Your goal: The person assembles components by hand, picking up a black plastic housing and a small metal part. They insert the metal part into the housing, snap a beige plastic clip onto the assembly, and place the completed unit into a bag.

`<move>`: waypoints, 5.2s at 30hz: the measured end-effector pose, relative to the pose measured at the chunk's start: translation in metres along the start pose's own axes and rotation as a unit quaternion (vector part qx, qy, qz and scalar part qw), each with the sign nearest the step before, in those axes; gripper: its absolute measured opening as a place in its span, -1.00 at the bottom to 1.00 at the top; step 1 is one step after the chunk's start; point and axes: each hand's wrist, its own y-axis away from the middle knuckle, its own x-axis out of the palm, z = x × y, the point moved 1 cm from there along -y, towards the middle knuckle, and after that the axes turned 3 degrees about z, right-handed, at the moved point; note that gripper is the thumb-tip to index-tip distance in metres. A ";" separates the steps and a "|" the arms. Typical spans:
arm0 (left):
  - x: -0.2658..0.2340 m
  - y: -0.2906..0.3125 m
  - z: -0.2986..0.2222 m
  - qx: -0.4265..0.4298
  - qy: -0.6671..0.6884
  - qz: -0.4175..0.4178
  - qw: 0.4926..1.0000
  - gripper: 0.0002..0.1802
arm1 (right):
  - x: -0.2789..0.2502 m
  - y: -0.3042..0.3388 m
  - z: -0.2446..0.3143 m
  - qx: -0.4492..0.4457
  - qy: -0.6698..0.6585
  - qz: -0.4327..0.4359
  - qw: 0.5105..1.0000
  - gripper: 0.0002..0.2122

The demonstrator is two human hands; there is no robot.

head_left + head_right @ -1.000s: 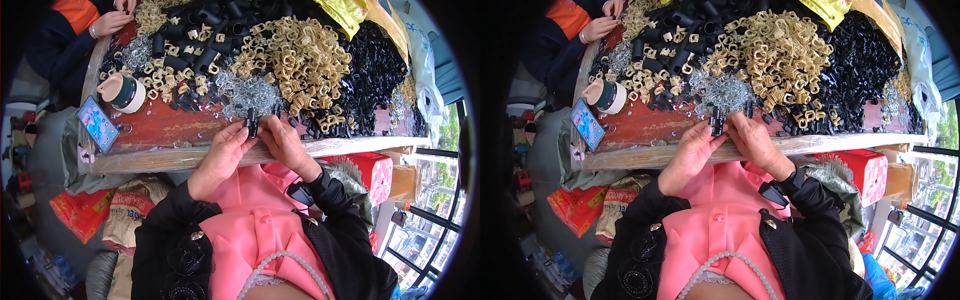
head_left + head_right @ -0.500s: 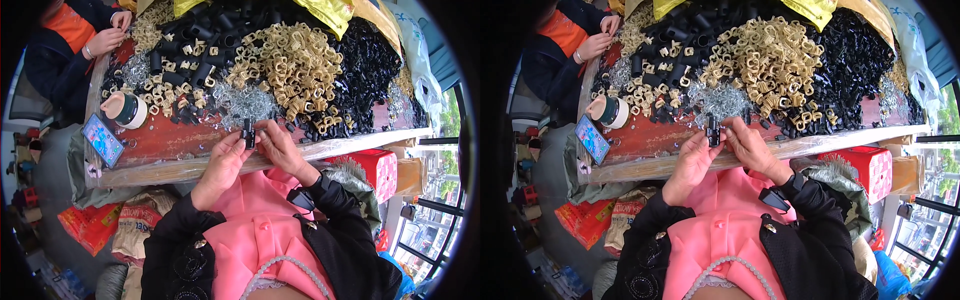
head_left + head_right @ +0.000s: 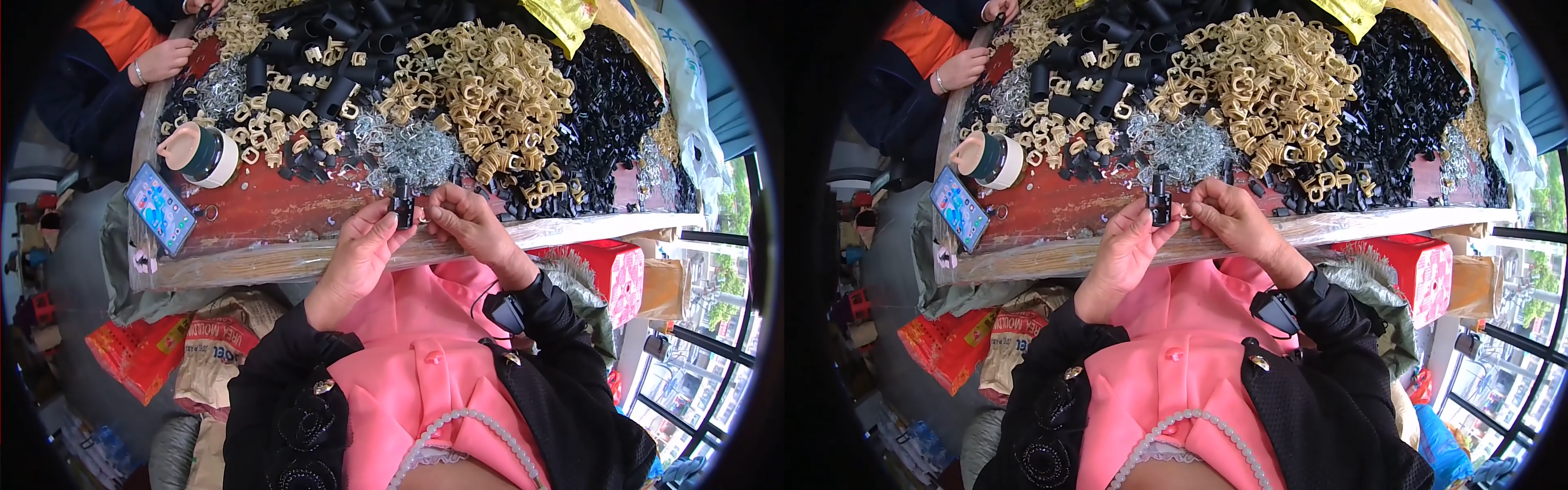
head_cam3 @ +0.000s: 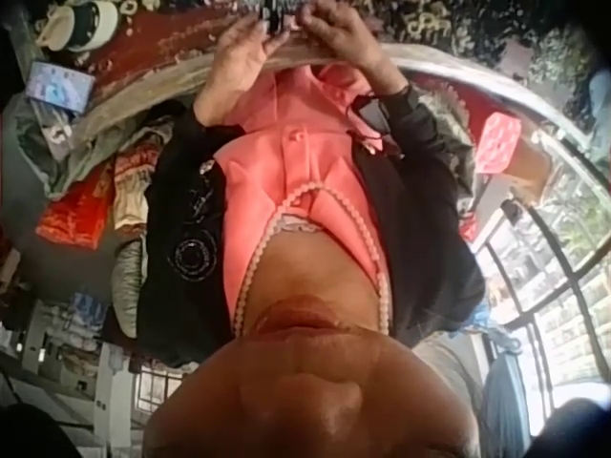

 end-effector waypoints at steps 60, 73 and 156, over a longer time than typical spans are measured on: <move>0.007 0.014 -0.001 -0.140 -0.050 -0.059 0.987 -0.70 | 0.027 0.014 0.001 -0.055 -0.118 -0.091 0.987 -0.91; 0.015 0.009 0.008 -0.145 -0.054 -0.059 0.986 -0.75 | 0.017 0.028 0.011 -0.265 0.268 -0.139 0.916 -0.90; 0.007 0.000 -0.015 -0.107 0.108 0.001 0.988 -0.78 | 0.003 0.001 0.016 -0.283 0.280 -0.072 0.915 -0.92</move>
